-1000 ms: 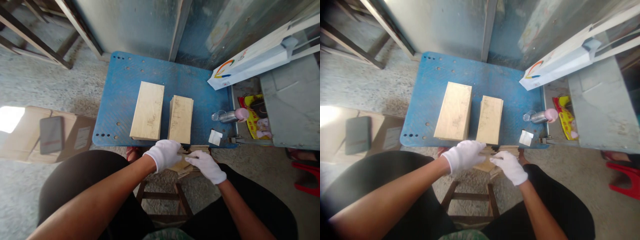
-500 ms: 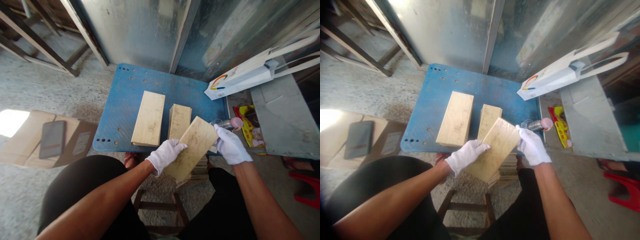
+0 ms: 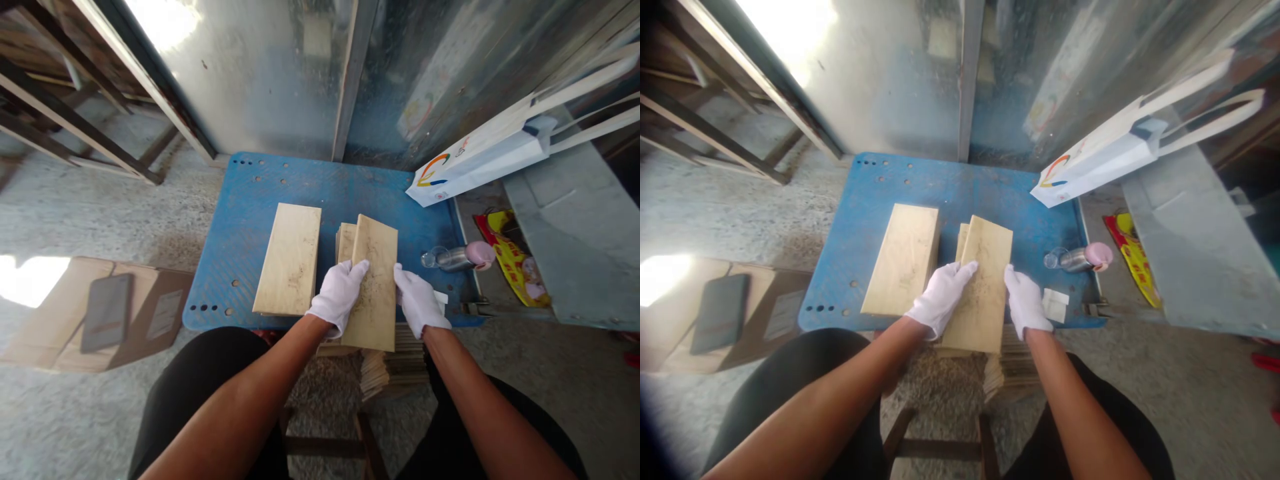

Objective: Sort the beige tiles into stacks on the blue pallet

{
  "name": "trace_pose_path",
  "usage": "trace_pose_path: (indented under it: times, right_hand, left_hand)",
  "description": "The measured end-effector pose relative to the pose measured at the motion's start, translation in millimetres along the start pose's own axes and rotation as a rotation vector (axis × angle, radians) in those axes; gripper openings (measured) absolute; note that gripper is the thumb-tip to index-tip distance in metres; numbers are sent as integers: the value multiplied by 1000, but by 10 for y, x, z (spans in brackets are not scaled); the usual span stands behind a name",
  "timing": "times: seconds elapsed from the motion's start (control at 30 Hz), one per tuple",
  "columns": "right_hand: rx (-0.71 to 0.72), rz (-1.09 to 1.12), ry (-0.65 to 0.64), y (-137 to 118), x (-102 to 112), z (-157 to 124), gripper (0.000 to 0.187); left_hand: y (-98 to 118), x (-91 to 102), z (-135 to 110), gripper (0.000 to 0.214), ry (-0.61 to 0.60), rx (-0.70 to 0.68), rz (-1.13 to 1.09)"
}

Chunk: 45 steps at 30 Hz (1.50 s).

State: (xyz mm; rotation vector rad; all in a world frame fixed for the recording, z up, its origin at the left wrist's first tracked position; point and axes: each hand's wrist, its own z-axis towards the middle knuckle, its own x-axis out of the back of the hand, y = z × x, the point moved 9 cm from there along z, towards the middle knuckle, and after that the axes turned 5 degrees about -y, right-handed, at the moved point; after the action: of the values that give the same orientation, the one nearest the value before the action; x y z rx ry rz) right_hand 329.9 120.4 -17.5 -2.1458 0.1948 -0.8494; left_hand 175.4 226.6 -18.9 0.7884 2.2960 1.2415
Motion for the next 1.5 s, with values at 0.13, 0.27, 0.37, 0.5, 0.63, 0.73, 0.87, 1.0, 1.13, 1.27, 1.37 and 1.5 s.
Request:
trace_pose_path:
  times: [0.13,0.27,0.37,0.5,0.63,0.73,0.87,1.0,1.13,1.27,1.37,1.5]
  right_hand:
    - [-86,99,37,4,-77,70,56]
    - [-81,193,96,131,-117,164,59]
    - [-17,123,133,201,-142,263,59]
    - [0,73,132,240,-210,364,56]
    - [-9,-7,150,201,-223,396,48]
    - [-3,-77,171,182,-220,411,44]
    - [-24,-120,186,207,-246,439,43]
    - [-34,-137,184,204,-299,460,45]
    - [-14,-200,182,154,-325,459,46]
    - [-13,-270,200,86,-303,421,41]
    - [8,-328,204,8,-289,395,37]
    - [-8,-346,179,-6,-286,388,33]
  left_hand:
    - [-17,15,68,35,30,35,28]
    - [-33,56,132,33,62,45,248]
    - [-32,104,159,34,93,47,382]
    - [-46,147,155,35,86,57,454]
    - [-80,195,174,36,59,86,534]
    - [-109,224,209,36,51,120,614]
    - [-103,214,226,38,46,144,703]
    - [-21,252,195,43,117,161,880]
    - [-1,256,196,41,127,167,973]
    - [15,219,203,41,127,135,1007]
    - [90,181,160,39,161,118,1038]
    - [308,132,80,40,258,23,1094]
